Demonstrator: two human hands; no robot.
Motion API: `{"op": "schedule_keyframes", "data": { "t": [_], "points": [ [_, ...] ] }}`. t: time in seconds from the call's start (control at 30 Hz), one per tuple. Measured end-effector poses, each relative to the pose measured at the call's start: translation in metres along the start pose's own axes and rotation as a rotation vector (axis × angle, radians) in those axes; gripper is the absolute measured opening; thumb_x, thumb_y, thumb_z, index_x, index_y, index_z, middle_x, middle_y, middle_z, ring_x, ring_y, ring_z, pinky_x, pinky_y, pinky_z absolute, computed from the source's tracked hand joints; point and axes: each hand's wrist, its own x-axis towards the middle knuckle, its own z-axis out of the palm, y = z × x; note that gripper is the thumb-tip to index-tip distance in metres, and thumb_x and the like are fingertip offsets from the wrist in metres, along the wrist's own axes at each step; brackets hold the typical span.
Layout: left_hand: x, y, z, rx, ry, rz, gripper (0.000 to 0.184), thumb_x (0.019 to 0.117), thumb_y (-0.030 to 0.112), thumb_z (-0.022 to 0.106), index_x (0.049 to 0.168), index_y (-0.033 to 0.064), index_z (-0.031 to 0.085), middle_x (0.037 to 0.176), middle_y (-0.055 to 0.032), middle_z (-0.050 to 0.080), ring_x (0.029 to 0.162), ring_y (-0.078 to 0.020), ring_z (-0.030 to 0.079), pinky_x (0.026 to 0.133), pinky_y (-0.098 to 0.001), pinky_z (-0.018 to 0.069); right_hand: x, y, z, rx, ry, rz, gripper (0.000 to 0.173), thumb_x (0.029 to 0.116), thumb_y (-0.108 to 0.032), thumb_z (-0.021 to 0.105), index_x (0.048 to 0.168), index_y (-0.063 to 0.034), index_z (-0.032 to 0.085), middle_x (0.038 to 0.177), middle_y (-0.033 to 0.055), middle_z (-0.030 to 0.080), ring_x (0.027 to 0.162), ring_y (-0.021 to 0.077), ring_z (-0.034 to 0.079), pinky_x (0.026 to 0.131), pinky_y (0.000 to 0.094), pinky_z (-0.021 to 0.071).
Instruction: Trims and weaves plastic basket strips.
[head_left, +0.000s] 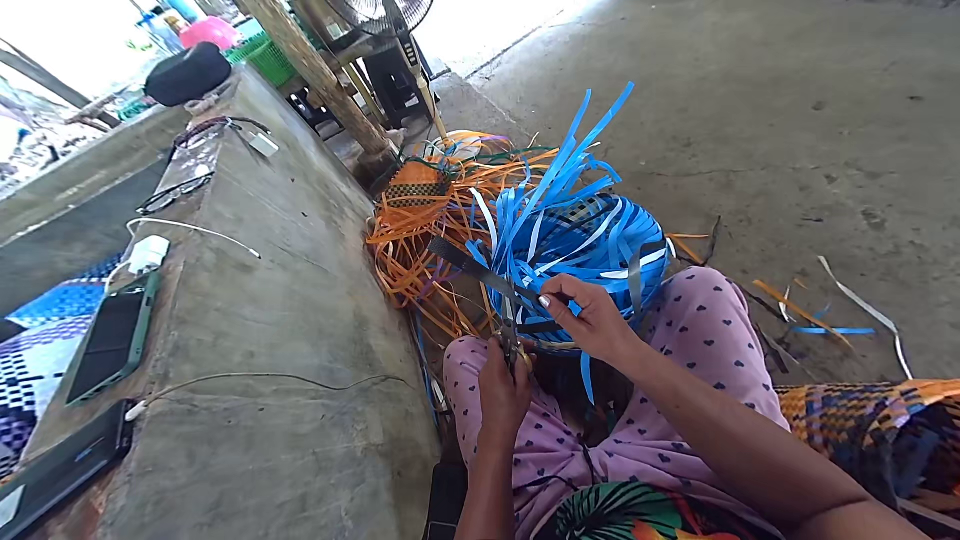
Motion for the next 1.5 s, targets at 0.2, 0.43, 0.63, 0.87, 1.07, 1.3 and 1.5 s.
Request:
{"op": "schedule_keyframes", "data": {
  "t": [0.2, 0.43, 0.63, 0.87, 1.07, 1.3, 1.5],
  "points": [
    [0.001, 0.001, -0.004, 0.019, 0.017, -0.079, 0.043, 0.0941, 0.0, 0.053, 0.134, -0.0143, 0.048, 0.1, -0.0087, 0.075, 0.079, -0.0127, 0.073, 0.071, -0.0307, 0.0618, -0.002, -0.001, -0.001, 0.044, 0.027, 0.021, 0.023, 0.1029, -0.013, 0.051, 0.1, 0.0034, 0.066, 0.08, -0.0002, 0.062, 0.069, -0.0043, 0.054, 0.066, 0.0125, 0.0468],
    [0.059, -0.027, -0.007, 0.345, -0.164, -0.46, 0.047, 0.1033, 0.018, 0.056, 0.142, -0.0072, 0.047, 0.113, -0.0253, 0.068, 0.103, -0.0381, 0.069, 0.094, -0.0556, 0.0533, -0.013, -0.016, -0.007, 0.323, 0.098, 0.154, 0.017, 0.1054, -0.008, 0.045, 0.1, -0.0039, 0.06, 0.075, -0.0069, 0.062, 0.066, 0.0009, 0.061, 0.066, 0.0179, 0.0547],
    [0.084, -0.05, 0.029, 0.354, -0.27, -0.517, 0.075, 0.0831, 0.034, 0.083, 0.145, 0.006, 0.052, 0.128, -0.0211, 0.067, 0.116, -0.0376, 0.066, 0.1, -0.0592, 0.0521, -0.026, -0.009, -0.009, 0.348, 0.087, 0.122, 0.018, 0.1062, -0.013, 0.042, 0.109, -0.0099, 0.059, 0.071, -0.0115, 0.06, 0.059, 0.0025, 0.06, 0.06, 0.0241, 0.0568],
    [0.073, -0.037, 0.023, 0.302, -0.206, -0.591, 0.064, 0.0917, 0.019, 0.071, 0.147, 0.0005, 0.045, 0.124, -0.0249, 0.067, 0.114, -0.0393, 0.067, 0.097, -0.0581, 0.0535, -0.019, -0.006, -0.011, 0.38, 0.079, 0.155, 0.02, 0.1085, -0.013, 0.033, 0.103, -0.0208, 0.05, 0.065, -0.0195, 0.05, 0.051, -0.0046, 0.046, 0.05, 0.0142, 0.0449],
    [0.044, -0.061, 0.03, -0.126, 0.214, -0.647, 0.06, 0.0955, 0.005, 0.064, 0.147, -0.0093, 0.037, 0.129, -0.0317, 0.06, 0.116, -0.0389, 0.063, 0.101, -0.0517, 0.0507, -0.023, 0.0, -0.001, 0.292, 0.087, 0.065, 0.014, 0.1067, -0.012, 0.038, 0.102, -0.0179, 0.05, 0.068, -0.0206, 0.049, 0.054, -0.0079, 0.047, 0.053, 0.0111, 0.0446],
    [0.044, -0.046, 0.001, -0.326, 0.534, -0.349, 0.046, 0.0962, 0.002, 0.059, 0.136, -0.0148, 0.041, 0.106, -0.0209, 0.063, 0.084, -0.016, 0.064, 0.076, -0.0319, 0.0562, -0.022, 0.0, 0.001, 0.136, 0.134, -0.03, 0.013, 0.1075, -0.015, 0.041, 0.104, -0.0083, 0.052, 0.072, -0.0178, 0.049, 0.059, -0.0116, 0.047, 0.059, 0.0077, 0.0438],
    [0.035, 0.001, -0.025, -0.581, 0.52, -0.083, 0.031, 0.0972, -0.003, 0.054, 0.124, -0.0082, 0.04, 0.097, -0.0076, 0.068, 0.073, -0.012, 0.07, 0.068, -0.0293, 0.0623, -0.018, -0.015, 0.017, 0.255, -0.016, 0.053, 0.022, 0.1013, -0.025, 0.06, 0.116, -0.0097, 0.061, 0.084, -0.0129, 0.063, 0.065, -0.0044, 0.058, 0.057, 0.0175, 0.0535]
  ]
}}
